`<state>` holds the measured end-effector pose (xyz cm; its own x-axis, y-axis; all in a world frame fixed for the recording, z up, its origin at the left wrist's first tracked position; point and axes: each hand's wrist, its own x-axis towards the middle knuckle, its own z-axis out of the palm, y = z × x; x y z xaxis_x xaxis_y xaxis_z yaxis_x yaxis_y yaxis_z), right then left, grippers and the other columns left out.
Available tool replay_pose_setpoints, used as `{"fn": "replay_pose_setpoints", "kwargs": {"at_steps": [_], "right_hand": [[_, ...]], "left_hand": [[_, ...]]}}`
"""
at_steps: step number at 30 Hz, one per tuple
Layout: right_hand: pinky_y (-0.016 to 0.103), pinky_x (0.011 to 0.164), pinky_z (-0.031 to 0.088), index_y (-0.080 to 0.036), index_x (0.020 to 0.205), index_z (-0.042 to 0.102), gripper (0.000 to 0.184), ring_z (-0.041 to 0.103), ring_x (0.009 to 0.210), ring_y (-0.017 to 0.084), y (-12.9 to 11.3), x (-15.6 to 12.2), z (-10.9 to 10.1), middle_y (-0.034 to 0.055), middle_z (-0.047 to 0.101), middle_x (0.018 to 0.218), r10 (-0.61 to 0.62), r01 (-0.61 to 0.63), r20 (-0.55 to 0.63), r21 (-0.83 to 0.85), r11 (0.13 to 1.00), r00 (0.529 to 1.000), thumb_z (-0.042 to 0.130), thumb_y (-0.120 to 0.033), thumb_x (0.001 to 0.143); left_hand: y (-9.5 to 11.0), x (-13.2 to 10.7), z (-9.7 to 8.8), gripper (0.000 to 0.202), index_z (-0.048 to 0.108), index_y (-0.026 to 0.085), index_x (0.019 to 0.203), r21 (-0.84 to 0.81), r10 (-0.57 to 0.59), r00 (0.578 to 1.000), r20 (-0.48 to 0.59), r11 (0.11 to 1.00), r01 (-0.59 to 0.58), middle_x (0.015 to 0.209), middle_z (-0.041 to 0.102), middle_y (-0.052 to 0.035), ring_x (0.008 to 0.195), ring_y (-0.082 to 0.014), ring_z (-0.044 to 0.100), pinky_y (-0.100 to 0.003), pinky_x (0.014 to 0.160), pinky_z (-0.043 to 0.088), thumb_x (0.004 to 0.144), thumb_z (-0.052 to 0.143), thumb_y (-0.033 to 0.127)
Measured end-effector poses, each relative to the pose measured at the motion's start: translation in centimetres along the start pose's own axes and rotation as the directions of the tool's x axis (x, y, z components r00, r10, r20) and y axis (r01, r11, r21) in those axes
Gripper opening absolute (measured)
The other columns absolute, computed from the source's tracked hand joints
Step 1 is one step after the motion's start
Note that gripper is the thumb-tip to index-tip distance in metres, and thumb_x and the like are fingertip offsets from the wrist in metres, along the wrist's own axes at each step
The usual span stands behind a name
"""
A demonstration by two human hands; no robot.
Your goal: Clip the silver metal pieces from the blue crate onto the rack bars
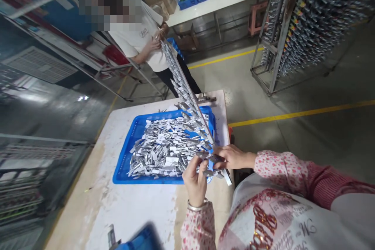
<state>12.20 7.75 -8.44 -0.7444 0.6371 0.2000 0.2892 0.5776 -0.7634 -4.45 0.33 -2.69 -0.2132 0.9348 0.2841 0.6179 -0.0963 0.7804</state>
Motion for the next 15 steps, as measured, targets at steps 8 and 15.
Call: {"fn": "replay_pose_setpoints", "kwargs": {"at_steps": [8,15], "right_hand": [[0.022,0.065,0.042,-0.014,0.085,0.061,0.013,0.063,0.076,0.014,0.4,0.7,0.6,0.0043,0.068,0.086,-0.056,0.061,0.057,-0.080,0.995,0.997,0.060,-0.027,0.084],[0.023,0.066,0.044,-0.014,0.086,0.064,0.021,0.062,0.075,0.015,0.5,0.8,1.5,0.0042,0.068,0.085,0.024,-0.023,0.047,-0.017,1.000,0.999,0.067,-0.033,0.079]], "left_hand": [[-0.6,-0.3,1.0,0.015,0.065,0.015,0.096,0.307,0.312,0.944,-0.110,0.914,-0.267,0.082,0.073,-0.0086,0.073,-0.0181,0.070,-0.026,0.066,0.053,0.087,0.054,0.019],[-2.2,-1.1,1.4,0.016,0.065,0.019,0.097,0.136,0.095,0.993,-0.072,0.987,-0.085,0.089,0.073,-0.0075,0.082,-0.0200,0.069,-0.028,0.071,0.054,0.088,0.053,0.025]]}}
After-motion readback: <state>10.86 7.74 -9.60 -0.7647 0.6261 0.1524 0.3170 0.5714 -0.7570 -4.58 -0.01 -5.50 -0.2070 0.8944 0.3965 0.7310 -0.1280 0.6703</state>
